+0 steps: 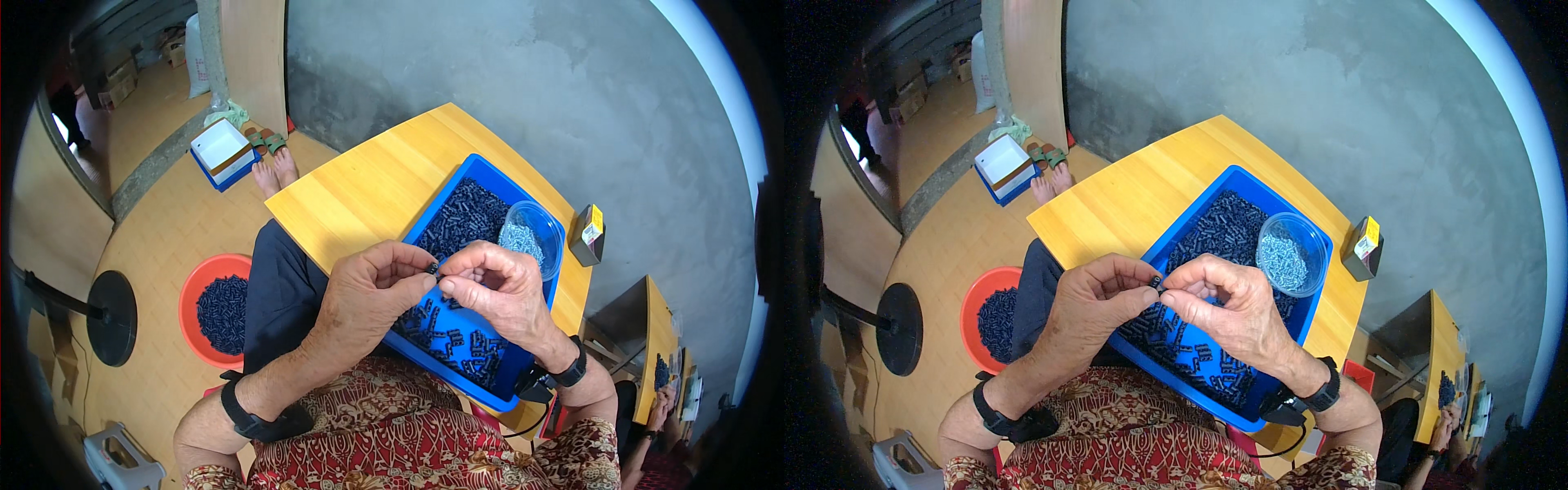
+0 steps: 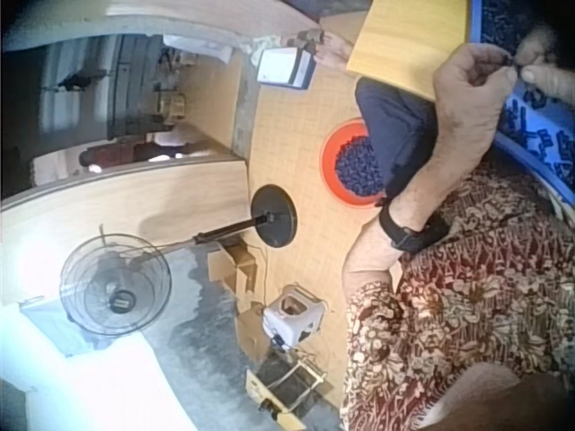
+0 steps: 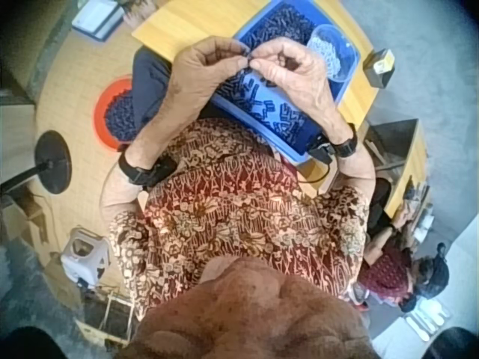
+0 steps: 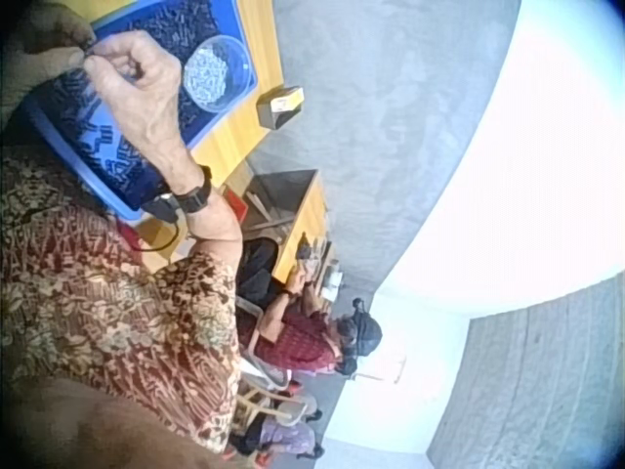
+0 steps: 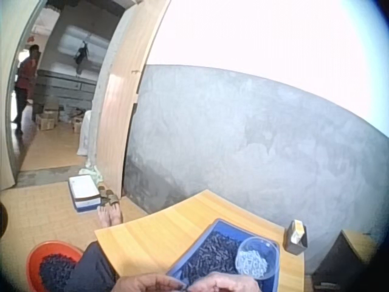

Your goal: Assembling small silver metal rings onto blue plastic industrial components by hand.

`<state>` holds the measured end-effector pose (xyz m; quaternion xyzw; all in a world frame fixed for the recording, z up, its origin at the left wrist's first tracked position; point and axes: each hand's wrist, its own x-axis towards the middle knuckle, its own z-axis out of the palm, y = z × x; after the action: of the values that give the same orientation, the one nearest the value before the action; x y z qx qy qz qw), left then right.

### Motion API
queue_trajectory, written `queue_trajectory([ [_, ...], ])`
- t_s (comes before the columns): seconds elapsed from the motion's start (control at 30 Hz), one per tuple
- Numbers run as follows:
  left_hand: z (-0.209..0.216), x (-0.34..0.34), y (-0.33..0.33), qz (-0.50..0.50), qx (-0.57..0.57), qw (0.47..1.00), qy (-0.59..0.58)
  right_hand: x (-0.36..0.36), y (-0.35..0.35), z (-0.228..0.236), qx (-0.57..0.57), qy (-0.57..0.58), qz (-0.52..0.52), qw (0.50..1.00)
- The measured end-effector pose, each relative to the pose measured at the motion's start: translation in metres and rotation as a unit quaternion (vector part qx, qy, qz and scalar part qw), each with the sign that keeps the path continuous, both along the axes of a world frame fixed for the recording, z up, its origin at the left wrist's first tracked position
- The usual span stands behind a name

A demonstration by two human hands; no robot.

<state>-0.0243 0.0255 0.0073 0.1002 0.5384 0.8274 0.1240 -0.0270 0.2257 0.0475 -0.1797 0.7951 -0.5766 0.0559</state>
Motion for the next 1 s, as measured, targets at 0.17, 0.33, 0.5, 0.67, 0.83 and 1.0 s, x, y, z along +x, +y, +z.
queue_trajectory([
  [0.17, -0.001, 0.000, 0.001, 0.009, 0.007, 1.000, -0.014, -0.001, 0.003, -0.005, -0.015, -0.014, -0.019, 1.000],
  [0.33, -0.002, -0.001, 0.002, 0.007, 0.000, 1.000, -0.007, 0.000, 0.003, -0.007, -0.004, -0.002, -0.030, 1.000],
  [0.5, 0.002, 0.000, 0.000, 0.001, -0.016, 0.999, -0.028, 0.002, 0.000, -0.006, -0.029, -0.016, -0.015, 0.999],
  [0.67, -0.001, 0.000, 0.002, 0.024, -0.004, 1.000, -0.015, 0.003, 0.002, -0.009, -0.044, -0.023, -0.020, 0.999],
  [0.83, -0.002, 0.001, 0.002, 0.039, -0.013, 0.999, -0.003, 0.005, -0.001, -0.011, -0.065, -0.059, -0.032, 0.996],
  [1.0, -0.001, 0.001, 0.003, 0.033, -0.020, 0.999, 0.005, 0.004, -0.003, -0.013, -0.073, -0.035, -0.039, 0.996],
])
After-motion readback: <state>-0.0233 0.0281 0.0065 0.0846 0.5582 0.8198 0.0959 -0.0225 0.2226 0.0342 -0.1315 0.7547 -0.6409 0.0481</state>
